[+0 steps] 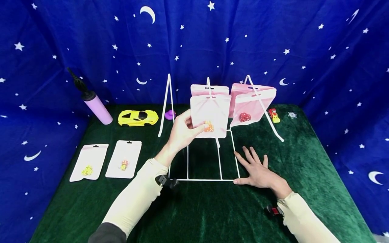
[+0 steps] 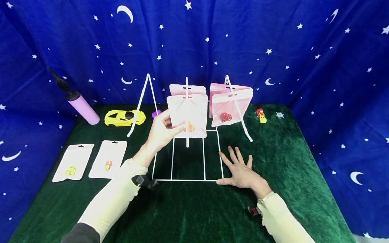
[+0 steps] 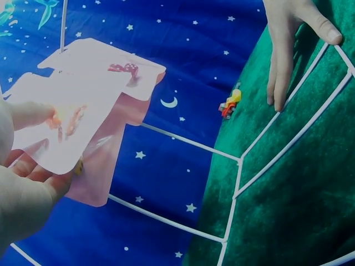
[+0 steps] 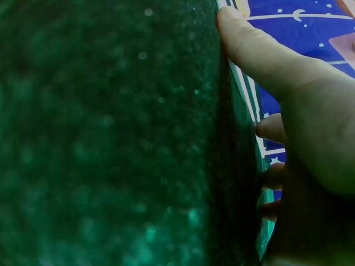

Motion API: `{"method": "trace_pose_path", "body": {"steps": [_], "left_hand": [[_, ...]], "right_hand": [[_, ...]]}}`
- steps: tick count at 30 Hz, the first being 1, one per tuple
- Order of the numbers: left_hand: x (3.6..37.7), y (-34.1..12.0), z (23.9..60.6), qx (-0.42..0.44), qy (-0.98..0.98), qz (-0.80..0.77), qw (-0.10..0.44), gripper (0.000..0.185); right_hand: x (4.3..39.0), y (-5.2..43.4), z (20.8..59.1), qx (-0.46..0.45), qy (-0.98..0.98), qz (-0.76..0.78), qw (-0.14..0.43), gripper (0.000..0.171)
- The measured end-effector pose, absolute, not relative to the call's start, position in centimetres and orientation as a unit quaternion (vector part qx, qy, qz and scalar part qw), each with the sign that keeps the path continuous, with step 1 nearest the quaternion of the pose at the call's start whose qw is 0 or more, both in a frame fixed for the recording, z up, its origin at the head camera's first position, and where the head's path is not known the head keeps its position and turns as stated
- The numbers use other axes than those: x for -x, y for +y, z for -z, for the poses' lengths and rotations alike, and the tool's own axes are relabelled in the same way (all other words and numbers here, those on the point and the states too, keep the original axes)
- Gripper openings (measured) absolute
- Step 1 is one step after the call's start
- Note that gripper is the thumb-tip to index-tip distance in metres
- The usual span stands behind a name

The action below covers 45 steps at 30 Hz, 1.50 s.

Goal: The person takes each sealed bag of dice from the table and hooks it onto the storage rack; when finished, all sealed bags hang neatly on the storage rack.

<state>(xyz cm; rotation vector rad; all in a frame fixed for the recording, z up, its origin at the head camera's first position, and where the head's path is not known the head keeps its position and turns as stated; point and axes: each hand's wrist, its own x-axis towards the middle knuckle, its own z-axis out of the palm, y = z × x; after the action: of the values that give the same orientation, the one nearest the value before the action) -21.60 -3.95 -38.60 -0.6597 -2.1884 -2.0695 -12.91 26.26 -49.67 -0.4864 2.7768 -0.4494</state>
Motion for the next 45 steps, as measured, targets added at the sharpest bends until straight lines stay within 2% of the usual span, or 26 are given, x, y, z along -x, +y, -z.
{"method": "trace_pose_path", "body": {"steps": [13, 19, 30, 36, 45], "left_hand": [[21.9, -3.9, 38.9, 0.213, -0.706, 0.675, 0.019, 0.047], [21.7, -4.0, 39.6, 0.192, -0.712, 0.676, -0.003, 0.047], [21.5, -5.4, 42.2, 0.185, -0.735, 0.652, -0.026, 0.027], [20.3, -6.8, 43.5, 0.218, -0.731, 0.645, -0.043, 0.026], [16.8, -9.8, 44.0, 0.221, -0.734, 0.639, -0.058, 0.027]], "right_hand": [[12.9, 26.3, 49.8, 0.172, 0.961, 0.163, 0.141, 0.110], [12.8, 26.4, 49.9, 0.175, 0.961, 0.166, 0.137, 0.109], [12.8, 26.5, 49.8, 0.174, 0.961, 0.169, 0.133, 0.107], [12.7, 26.4, 49.7, 0.175, 0.961, 0.167, 0.133, 0.107], [12.7, 26.4, 49.7, 0.179, 0.960, 0.170, 0.130, 0.107]]}}
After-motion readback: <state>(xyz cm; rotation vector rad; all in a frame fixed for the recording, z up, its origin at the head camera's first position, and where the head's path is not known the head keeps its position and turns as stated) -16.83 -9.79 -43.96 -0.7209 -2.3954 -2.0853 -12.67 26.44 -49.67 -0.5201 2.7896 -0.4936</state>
